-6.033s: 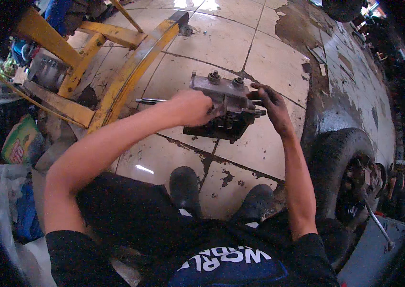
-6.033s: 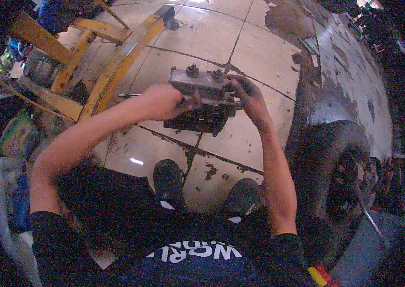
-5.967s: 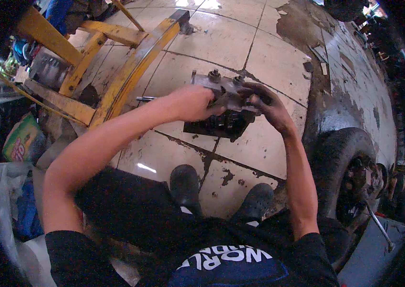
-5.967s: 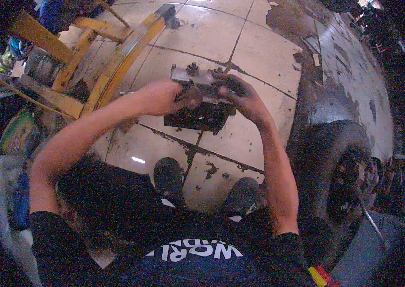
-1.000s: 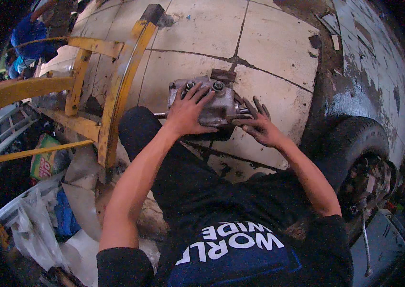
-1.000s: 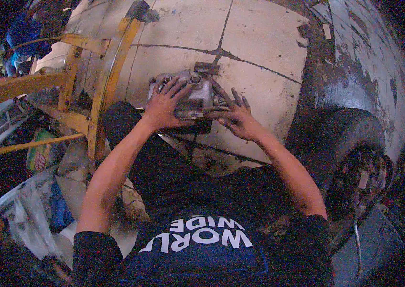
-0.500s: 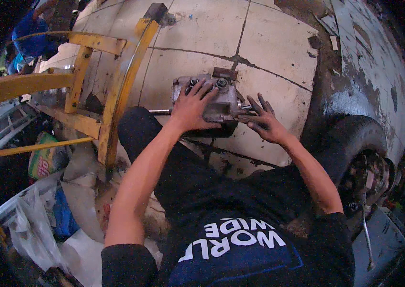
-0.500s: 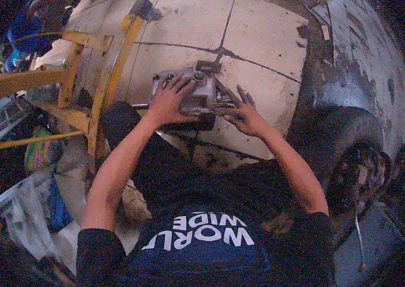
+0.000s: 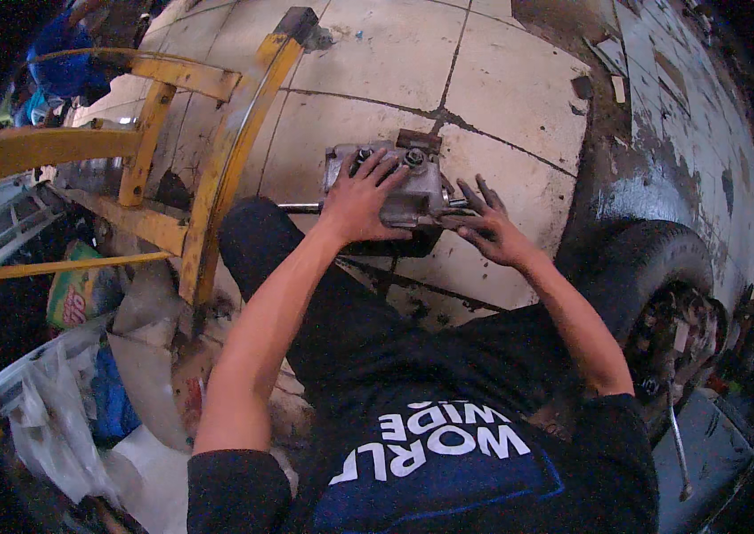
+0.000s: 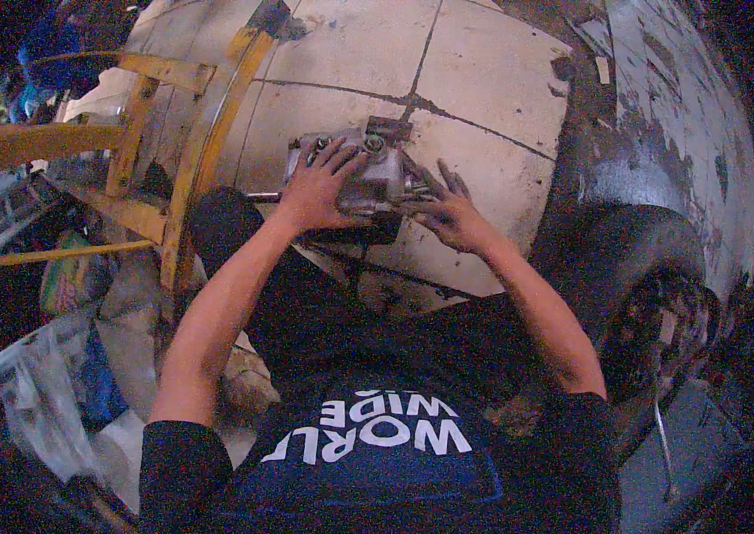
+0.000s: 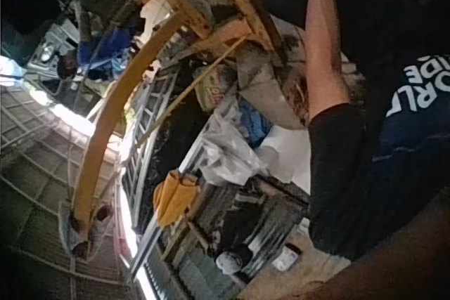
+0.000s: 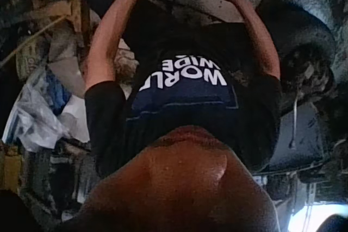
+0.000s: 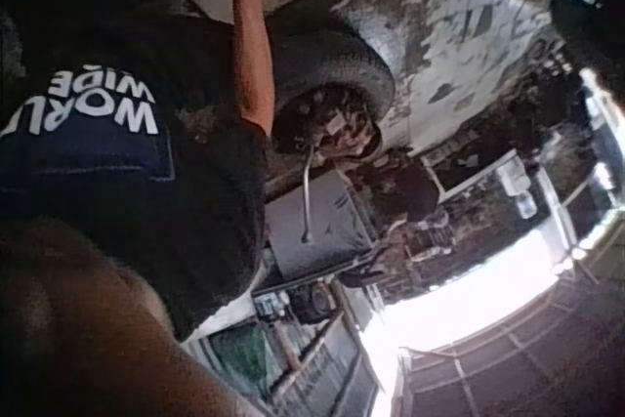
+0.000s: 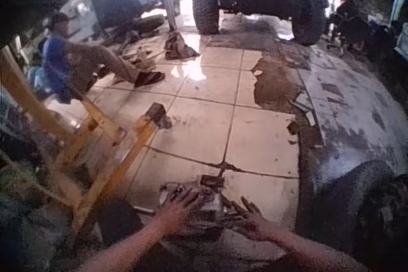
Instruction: The person sits on the floor and scrubs a metal mechanical part with a piece of sandpaper. They rotate the part to clean different sides and surfaces, then place it on the floor to continue scrubbing.
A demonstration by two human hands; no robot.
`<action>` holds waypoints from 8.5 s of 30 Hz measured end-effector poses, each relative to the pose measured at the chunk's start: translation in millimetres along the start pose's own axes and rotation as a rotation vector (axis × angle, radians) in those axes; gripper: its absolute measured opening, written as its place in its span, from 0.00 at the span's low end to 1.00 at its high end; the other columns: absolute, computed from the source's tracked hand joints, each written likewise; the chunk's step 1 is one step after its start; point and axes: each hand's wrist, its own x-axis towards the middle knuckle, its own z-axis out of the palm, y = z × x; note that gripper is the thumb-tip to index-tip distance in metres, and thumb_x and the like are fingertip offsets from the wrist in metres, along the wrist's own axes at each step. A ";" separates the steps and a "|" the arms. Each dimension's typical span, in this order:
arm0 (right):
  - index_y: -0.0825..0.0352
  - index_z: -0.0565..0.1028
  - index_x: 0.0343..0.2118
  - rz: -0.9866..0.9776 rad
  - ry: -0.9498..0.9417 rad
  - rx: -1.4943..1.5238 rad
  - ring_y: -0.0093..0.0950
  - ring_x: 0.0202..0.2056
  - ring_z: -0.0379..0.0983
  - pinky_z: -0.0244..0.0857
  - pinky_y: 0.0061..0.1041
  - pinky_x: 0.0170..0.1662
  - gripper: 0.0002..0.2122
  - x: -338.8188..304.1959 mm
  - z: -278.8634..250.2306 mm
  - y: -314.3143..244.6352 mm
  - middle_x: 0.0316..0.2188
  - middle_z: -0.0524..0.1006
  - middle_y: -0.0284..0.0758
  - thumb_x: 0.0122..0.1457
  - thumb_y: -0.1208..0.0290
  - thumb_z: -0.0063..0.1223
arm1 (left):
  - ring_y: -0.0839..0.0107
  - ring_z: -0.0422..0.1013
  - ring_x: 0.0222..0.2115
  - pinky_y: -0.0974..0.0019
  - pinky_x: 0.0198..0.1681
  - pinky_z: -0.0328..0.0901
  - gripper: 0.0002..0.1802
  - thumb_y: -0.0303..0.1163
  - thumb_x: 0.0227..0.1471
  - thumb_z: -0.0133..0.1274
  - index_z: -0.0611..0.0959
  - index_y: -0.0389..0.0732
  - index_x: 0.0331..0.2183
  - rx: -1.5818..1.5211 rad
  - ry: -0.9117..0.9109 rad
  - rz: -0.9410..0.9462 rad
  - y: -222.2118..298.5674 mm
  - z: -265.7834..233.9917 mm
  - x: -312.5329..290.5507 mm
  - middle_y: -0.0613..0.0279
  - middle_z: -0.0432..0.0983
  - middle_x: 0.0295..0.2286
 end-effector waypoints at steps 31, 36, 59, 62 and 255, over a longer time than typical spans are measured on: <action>0.68 0.79 0.42 0.176 0.071 0.392 0.39 0.40 0.77 0.70 0.31 0.45 0.12 25.5 -11.4 -29.5 0.38 0.79 0.44 0.54 0.82 0.54 | 0.58 0.50 0.65 0.44 0.67 0.39 0.61 0.71 0.30 0.61 0.65 0.50 0.63 0.010 0.058 0.001 -0.3 7.3 -3.8 0.56 0.61 0.61; 0.64 0.76 0.48 0.174 0.001 0.066 0.44 0.44 0.76 0.70 0.37 0.47 0.19 34.9 -13.5 -35.8 0.41 0.79 0.44 0.50 0.75 0.58 | 0.58 0.50 0.65 0.43 0.67 0.40 0.61 0.71 0.30 0.61 0.65 0.49 0.62 0.023 0.083 0.016 -2.4 9.1 -5.9 0.56 0.61 0.61; 0.69 0.77 0.39 0.422 0.382 0.191 0.36 0.26 0.79 0.70 0.33 0.33 0.11 43.5 -20.0 -71.5 0.27 0.79 0.47 0.56 0.69 0.53 | 0.49 0.78 0.35 0.51 0.38 0.71 0.31 0.61 0.50 0.55 0.82 0.42 0.41 -0.595 0.281 -0.468 57.5 -24.9 1.6 0.47 0.81 0.29; 0.70 0.77 0.40 0.375 0.451 0.245 0.35 0.25 0.79 0.71 0.32 0.32 0.12 44.6 -14.2 -77.8 0.28 0.80 0.46 0.56 0.69 0.53 | 0.47 0.78 0.32 0.50 0.36 0.71 0.31 0.61 0.51 0.54 0.85 0.39 0.37 -0.721 0.492 -0.459 67.9 -13.2 15.1 0.44 0.80 0.27; 0.62 0.69 0.52 0.207 0.374 -0.019 0.48 0.53 0.64 0.63 0.42 0.55 0.32 52.0 39.5 -24.7 0.50 0.68 0.44 0.40 0.72 0.69 | 0.59 0.51 0.65 0.31 0.64 0.40 0.61 0.63 0.34 0.63 0.59 0.48 0.65 0.064 -0.095 0.214 -14.6 -15.1 -6.4 0.55 0.54 0.64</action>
